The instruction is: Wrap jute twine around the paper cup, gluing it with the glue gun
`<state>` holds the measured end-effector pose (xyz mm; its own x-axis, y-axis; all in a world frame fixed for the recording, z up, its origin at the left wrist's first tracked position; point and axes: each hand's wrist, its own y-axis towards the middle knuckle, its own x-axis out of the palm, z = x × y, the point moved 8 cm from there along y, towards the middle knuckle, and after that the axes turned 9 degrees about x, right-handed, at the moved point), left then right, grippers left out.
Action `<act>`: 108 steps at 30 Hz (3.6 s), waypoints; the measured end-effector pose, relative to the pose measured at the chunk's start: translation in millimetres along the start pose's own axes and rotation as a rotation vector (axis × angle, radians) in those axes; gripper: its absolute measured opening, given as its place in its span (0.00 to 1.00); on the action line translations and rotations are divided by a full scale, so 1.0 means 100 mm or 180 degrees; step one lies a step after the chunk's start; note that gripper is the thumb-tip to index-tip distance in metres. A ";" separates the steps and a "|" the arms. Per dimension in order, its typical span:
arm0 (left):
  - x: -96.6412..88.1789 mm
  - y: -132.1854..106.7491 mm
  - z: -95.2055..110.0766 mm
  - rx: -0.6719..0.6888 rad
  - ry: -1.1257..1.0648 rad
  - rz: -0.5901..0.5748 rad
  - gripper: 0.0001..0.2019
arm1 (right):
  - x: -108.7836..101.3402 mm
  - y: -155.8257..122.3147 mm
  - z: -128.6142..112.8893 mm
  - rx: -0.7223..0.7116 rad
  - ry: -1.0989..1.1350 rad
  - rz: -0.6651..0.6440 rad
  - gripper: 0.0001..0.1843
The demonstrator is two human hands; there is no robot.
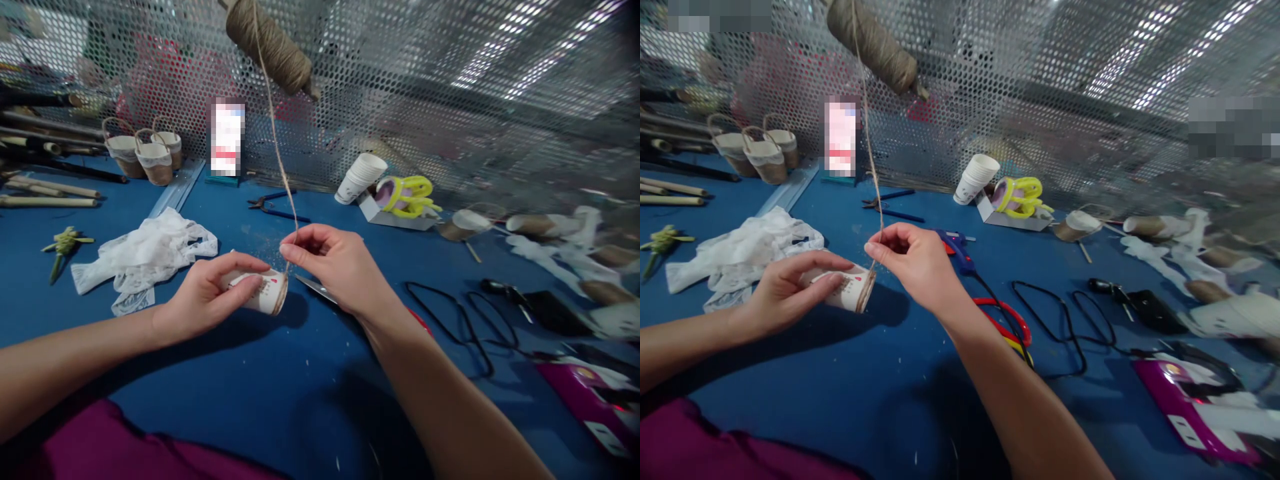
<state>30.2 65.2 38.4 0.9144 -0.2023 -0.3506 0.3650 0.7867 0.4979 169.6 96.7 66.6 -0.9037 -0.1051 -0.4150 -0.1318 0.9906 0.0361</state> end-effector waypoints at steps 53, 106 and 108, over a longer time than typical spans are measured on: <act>-0.10 0.03 0.14 0.0296 0.0242 0.0247 0.07 | 0.21 0.03 0.24 0.0534 0.0246 -0.0395 0.06; 0.03 0.04 -0.14 -0.0088 -0.0787 -0.0175 0.15 | 0.16 -0.31 0.32 0.0779 -0.0002 -0.0358 0.06; 0.05 0.05 -0.20 -0.0339 -0.1127 -0.0177 0.15 | 0.18 -0.32 0.30 0.0731 -0.0042 -0.0365 0.06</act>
<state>32.8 79.8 23.5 0.9044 -0.4210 -0.0694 0.4126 0.8213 0.3939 169.4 65.8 31.0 -0.8826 -0.2183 -0.4164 -0.1359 0.9663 -0.2185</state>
